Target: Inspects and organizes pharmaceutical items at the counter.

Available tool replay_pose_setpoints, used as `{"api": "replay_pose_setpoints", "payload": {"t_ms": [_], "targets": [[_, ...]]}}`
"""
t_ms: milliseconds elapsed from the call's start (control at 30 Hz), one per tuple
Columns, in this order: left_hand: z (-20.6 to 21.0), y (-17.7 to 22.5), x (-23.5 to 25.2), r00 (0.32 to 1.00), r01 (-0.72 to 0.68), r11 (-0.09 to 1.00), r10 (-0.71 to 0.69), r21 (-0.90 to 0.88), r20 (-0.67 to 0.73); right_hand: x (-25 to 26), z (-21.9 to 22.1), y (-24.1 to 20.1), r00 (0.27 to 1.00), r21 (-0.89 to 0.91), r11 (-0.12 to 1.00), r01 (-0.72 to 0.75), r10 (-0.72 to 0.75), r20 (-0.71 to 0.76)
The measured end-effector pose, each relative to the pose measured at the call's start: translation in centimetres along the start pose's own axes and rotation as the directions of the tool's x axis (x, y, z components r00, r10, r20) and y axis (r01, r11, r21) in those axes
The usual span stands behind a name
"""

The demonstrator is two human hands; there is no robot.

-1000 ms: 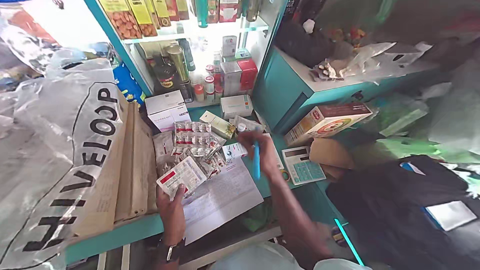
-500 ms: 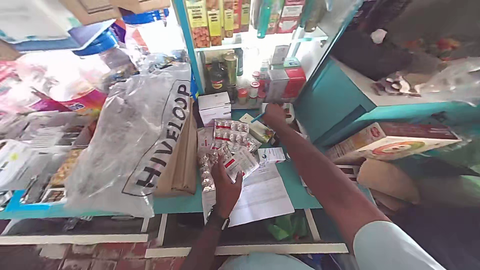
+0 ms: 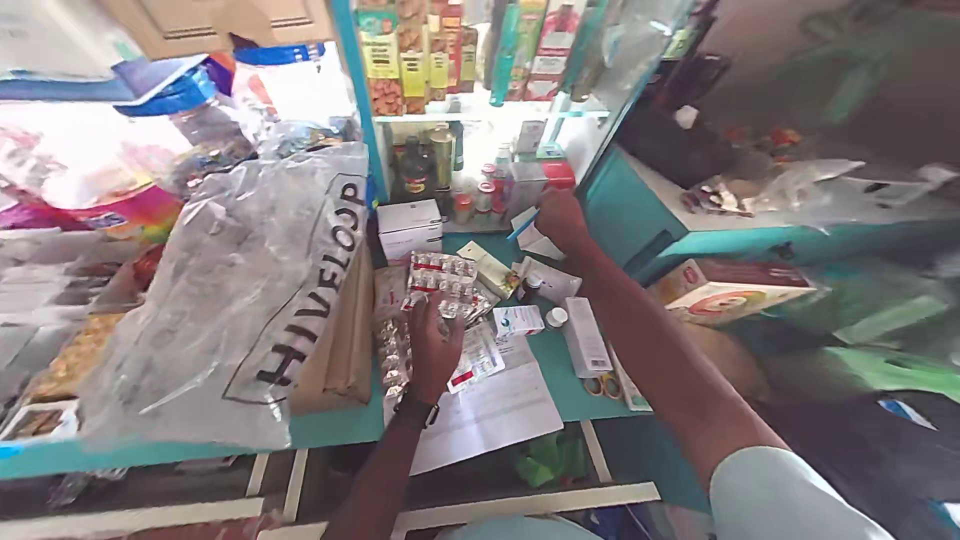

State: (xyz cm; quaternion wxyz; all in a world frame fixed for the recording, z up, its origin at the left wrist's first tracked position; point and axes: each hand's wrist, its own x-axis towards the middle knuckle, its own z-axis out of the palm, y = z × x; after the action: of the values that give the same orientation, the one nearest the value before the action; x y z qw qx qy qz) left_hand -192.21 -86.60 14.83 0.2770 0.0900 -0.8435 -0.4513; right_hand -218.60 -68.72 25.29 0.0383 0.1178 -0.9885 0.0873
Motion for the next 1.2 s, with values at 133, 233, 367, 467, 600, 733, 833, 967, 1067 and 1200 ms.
{"api": "replay_pose_setpoints", "payload": {"t_ms": [133,233,367,467,600,733,833,967,1067,1200], "targets": [[1.8,1.9,5.1,0.992,-0.02,0.996,0.03,-0.082,0.12,-1.3,-4.7,0.8,0.997,0.129,0.991,0.034,-0.024,-0.074],[2.8,3.6,8.0,0.983,-0.06,0.982,0.088,-0.177,0.158,-4.0,-8.8,0.4,0.987,0.32,0.945,0.073,-0.022,-0.161],[2.4,6.4,10.4,0.963,-0.131,0.941,0.196,-0.313,0.186,-7.3,-11.2,-1.4,0.947,0.45,0.839,0.305,-0.216,-0.24],[1.6,6.8,10.8,0.968,0.093,0.819,0.059,-0.566,0.244,-8.8,-10.3,-4.8,0.901,0.569,0.701,0.43,-0.376,-0.217],[1.2,4.8,9.9,0.947,0.277,0.089,-0.194,-0.957,0.256,-10.7,-7.9,-5.6,0.854,0.788,0.388,0.478,-0.415,-0.314],[0.2,3.4,7.7,0.9,0.246,-0.17,-0.325,-0.954,0.29,-16.0,-3.2,-3.8,0.846,0.822,0.257,0.508,-0.329,-0.42],[0.2,3.3,6.1,0.883,0.234,-0.158,-0.378,-0.959,0.278,-18.7,0.2,-4.8,0.771,0.701,0.343,0.625,-0.41,-0.487],[-0.4,4.4,5.0,0.825,0.343,-0.114,-0.438,-0.932,0.357,-19.0,2.4,-5.3,0.593,0.362,0.473,0.803,-0.579,-0.56],[-1.0,4.5,4.3,0.769,0.487,-0.163,-0.385,-0.858,0.509,-18.4,-0.2,-4.3,0.611,0.498,0.357,0.791,-0.51,-0.605],[-1.2,5.1,3.7,0.665,0.624,-0.12,-0.437,-0.772,0.605,-17.2,-3.3,-5.1,0.699,0.571,0.404,0.715,-0.419,-0.579]]}}
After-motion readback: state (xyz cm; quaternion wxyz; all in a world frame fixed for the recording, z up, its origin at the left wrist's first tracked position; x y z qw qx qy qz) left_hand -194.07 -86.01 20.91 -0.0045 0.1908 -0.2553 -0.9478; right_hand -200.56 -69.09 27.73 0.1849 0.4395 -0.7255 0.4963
